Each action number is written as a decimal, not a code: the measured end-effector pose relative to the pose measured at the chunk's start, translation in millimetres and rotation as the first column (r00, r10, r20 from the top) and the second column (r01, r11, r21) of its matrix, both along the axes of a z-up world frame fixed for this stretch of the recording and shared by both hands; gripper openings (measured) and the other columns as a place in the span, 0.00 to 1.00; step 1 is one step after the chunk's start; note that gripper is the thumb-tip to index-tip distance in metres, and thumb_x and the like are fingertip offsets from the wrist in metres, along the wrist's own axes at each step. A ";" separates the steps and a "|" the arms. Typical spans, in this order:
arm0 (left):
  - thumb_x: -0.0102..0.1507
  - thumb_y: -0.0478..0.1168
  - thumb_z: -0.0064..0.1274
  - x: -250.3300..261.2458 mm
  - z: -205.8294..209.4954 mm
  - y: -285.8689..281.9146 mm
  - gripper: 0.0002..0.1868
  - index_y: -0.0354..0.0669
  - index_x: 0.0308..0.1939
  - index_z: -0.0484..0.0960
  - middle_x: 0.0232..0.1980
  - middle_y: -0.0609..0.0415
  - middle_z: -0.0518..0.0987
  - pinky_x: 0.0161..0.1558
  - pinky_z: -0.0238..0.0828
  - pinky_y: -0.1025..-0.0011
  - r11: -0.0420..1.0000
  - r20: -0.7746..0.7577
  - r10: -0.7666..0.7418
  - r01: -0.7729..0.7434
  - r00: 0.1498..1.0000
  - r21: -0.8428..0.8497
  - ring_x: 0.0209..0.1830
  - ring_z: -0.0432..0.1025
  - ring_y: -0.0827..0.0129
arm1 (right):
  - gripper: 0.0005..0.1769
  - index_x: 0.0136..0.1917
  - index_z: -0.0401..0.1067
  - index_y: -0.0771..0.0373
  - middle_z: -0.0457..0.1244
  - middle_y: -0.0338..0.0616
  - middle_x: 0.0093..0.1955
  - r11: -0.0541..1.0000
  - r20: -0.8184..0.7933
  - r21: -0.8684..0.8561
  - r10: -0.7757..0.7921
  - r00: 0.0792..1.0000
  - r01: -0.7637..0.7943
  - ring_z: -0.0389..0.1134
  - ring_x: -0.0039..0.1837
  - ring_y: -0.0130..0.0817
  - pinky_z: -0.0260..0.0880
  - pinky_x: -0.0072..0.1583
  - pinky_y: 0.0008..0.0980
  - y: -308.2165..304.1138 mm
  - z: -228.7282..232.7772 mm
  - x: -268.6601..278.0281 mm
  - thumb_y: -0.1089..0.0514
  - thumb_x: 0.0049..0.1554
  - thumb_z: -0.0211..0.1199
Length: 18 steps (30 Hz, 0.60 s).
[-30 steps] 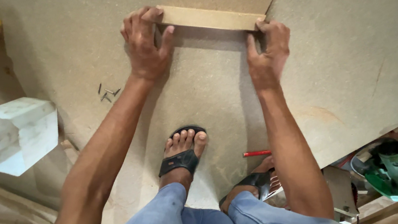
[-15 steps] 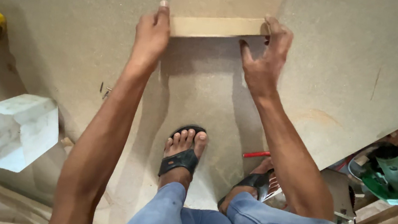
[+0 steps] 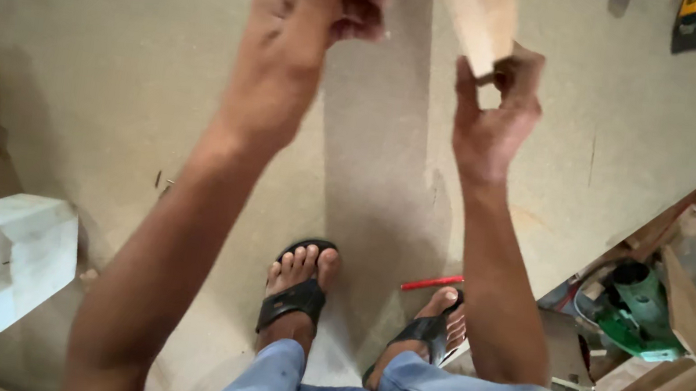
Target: The person assembles wooden components by measuring, marking with a pencil, cutting with a power saw, applying adhesive, and hammering nails into the pieces.
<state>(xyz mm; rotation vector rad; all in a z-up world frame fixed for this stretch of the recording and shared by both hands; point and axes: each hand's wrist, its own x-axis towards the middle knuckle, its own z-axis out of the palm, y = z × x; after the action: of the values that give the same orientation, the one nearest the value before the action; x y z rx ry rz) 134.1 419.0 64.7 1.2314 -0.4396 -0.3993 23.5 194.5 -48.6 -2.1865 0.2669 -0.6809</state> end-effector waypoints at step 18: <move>0.78 0.50 0.37 -28.9 -36.3 13.3 0.23 0.37 0.62 0.79 0.50 0.56 0.80 0.54 0.76 0.72 0.949 -0.074 0.278 -0.263 0.958 0.172 0.48 0.74 0.75 | 0.26 0.61 0.62 0.68 0.66 0.41 0.43 0.983 -0.189 0.163 -0.054 0.980 0.086 0.61 0.41 0.23 0.64 0.43 0.25 -39.4 8.7 -24.0 0.42 0.72 0.63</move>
<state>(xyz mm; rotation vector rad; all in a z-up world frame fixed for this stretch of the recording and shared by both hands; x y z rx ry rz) 105.2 432.4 28.4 1.4015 -0.1518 -0.2609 -0.5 155.1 -39.9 -2.0841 0.4830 -0.4750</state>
